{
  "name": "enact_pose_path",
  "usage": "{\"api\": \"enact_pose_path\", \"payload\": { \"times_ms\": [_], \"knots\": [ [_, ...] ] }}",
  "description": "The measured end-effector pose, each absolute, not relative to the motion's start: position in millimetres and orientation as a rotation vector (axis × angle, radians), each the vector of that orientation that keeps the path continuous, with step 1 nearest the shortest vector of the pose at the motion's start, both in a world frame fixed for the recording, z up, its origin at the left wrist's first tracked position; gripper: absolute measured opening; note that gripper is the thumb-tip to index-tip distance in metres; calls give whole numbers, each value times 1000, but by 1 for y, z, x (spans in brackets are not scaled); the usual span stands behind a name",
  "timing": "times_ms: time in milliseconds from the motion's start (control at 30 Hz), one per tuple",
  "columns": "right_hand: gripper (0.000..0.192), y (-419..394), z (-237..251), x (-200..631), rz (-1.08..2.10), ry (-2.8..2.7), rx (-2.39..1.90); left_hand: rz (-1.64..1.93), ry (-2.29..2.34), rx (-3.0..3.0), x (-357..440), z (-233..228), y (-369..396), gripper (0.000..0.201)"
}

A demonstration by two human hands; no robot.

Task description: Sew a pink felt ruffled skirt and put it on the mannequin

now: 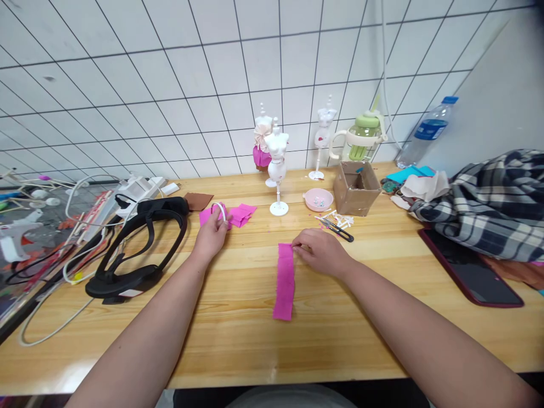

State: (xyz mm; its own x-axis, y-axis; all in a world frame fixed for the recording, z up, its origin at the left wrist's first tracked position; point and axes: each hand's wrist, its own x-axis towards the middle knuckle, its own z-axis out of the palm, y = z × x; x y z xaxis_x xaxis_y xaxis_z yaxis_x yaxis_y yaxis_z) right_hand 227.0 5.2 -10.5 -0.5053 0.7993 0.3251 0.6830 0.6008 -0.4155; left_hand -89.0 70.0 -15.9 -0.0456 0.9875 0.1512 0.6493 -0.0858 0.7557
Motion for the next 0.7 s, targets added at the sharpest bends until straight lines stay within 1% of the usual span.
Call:
{"api": "enact_pose_path", "payload": {
  "times_ms": [100, 167, 267, 367, 400, 533, 600, 700],
  "knots": [
    [16, 5, -8, 227, 311, -2332, -1175, 1004, 1746, 1798, -85, -10, 66, 76],
    [17, 5, -8, 227, 304, -2329, -1174, 1044, 1793, 1875, -81, -4, 61, 75],
    [17, 4, -8, 227, 280, -2319, -1179, 1108, 1771, 2009, -71, 6, 50, 59],
    [18, 2, -8, 226, 237, -2291, -1152, 1041, 1633, 2210, -58, 12, 36, 37],
    [19, 0, -6, 225, 214, -2266, -1135, 1014, 1572, 2299, -53, 13, 31, 32],
    [20, -11, 12, 212, 128, -2096, -1055, 948, 1201, 2587, -31, 15, 12, 25],
    [26, -17, 26, 202, 142, -2096, -982, 930, 1049, 2664, -23, 15, 5, 22],
    [25, -22, 41, 188, 182, -2152, -862, 899, 938, 2698, -16, 15, -2, 19]
  ]
}}
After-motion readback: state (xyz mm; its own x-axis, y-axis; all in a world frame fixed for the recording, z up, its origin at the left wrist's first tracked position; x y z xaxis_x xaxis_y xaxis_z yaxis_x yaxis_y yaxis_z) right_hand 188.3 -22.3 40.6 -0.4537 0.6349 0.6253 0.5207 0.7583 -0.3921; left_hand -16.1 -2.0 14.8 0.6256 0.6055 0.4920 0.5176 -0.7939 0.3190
